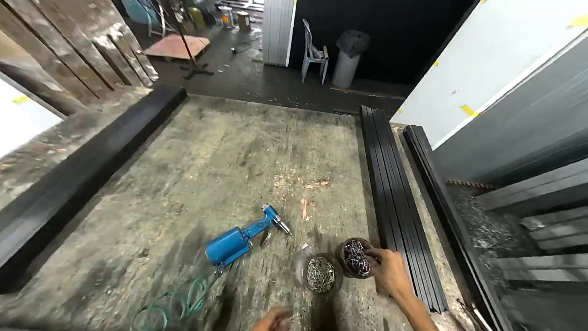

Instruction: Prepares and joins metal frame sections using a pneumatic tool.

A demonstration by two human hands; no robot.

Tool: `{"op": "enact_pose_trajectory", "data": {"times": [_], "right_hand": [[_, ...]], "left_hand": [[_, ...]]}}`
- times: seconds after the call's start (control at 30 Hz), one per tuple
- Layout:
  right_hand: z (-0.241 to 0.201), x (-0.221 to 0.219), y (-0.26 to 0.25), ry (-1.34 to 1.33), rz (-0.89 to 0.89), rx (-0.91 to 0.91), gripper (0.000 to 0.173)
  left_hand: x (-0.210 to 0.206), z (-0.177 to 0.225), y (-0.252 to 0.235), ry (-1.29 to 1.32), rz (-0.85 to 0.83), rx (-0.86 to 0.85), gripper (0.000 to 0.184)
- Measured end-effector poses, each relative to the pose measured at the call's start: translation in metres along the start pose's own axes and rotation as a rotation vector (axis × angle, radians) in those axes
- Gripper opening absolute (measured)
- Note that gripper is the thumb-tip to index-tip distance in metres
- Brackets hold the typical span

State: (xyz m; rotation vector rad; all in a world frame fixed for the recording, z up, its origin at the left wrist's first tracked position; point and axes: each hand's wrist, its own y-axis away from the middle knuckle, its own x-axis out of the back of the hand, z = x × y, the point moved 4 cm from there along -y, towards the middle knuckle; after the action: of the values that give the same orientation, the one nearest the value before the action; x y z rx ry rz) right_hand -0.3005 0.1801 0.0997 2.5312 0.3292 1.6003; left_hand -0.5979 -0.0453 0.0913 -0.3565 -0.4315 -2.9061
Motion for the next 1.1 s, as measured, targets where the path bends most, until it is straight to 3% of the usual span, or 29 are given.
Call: {"op": "enact_pose_trajectory", "data": {"times": [0.13,0.23,0.33,0.43,0.5,0.57,0.63,0.7,0.8,0.9,0.97,1.1], "right_hand": [[-0.002,0.011,0.022,-0.379,0.131,-0.043,0.013],[-0.048,0.019,0.051,-0.630,-0.020,-0.022,0.023],[-0.090,0.019,0.065,-0.450,-0.124,0.084,0.031],[-0.069,0.020,0.038,-0.088,0.109,0.060,0.016],[-0.041,0.005,0.013,0.158,-0.039,-0.101,0.020],[-0.022,-0.021,0.000,0.303,-0.225,-0.203,0.027],[-0.020,-0.034,-0.004,0.381,-0.223,-0.207,0.024],[-0.026,-0.031,-0.001,0.385,-0.128,-0.180,0.019],[-0.039,-0.010,0.013,0.269,0.052,-0.104,0.013],[-0.069,0.003,0.032,-0.149,0.229,0.016,0.013],[-0.104,-0.001,0.043,-0.386,0.100,0.068,0.009],[-0.160,-0.015,0.050,-0.339,-0.090,0.295,0.009]], "left_hand": [[-0.029,0.033,-0.059,0.288,-0.180,-0.012,0.028],[-0.059,0.054,-0.093,0.545,-0.319,0.087,0.034],[-0.088,0.061,-0.106,0.899,-0.386,0.432,0.042],[-0.091,0.049,-0.101,0.967,-0.356,0.702,0.050],[-0.083,0.038,-0.096,0.866,-0.287,0.619,0.045],[-0.066,0.030,-0.094,0.599,-0.279,0.371,0.034],[-0.044,0.026,-0.095,0.144,-0.312,0.166,0.027],[-0.025,0.024,-0.096,-0.136,-0.323,0.123,0.027],[-0.008,0.025,-0.101,-0.189,-0.357,0.136,0.026],[-0.014,0.034,-0.103,0.036,-0.341,0.088,0.024],[-0.016,0.052,-0.102,0.025,-0.296,0.012,0.029],[0.001,0.083,-0.102,-0.412,-0.162,-0.268,0.018]]}}
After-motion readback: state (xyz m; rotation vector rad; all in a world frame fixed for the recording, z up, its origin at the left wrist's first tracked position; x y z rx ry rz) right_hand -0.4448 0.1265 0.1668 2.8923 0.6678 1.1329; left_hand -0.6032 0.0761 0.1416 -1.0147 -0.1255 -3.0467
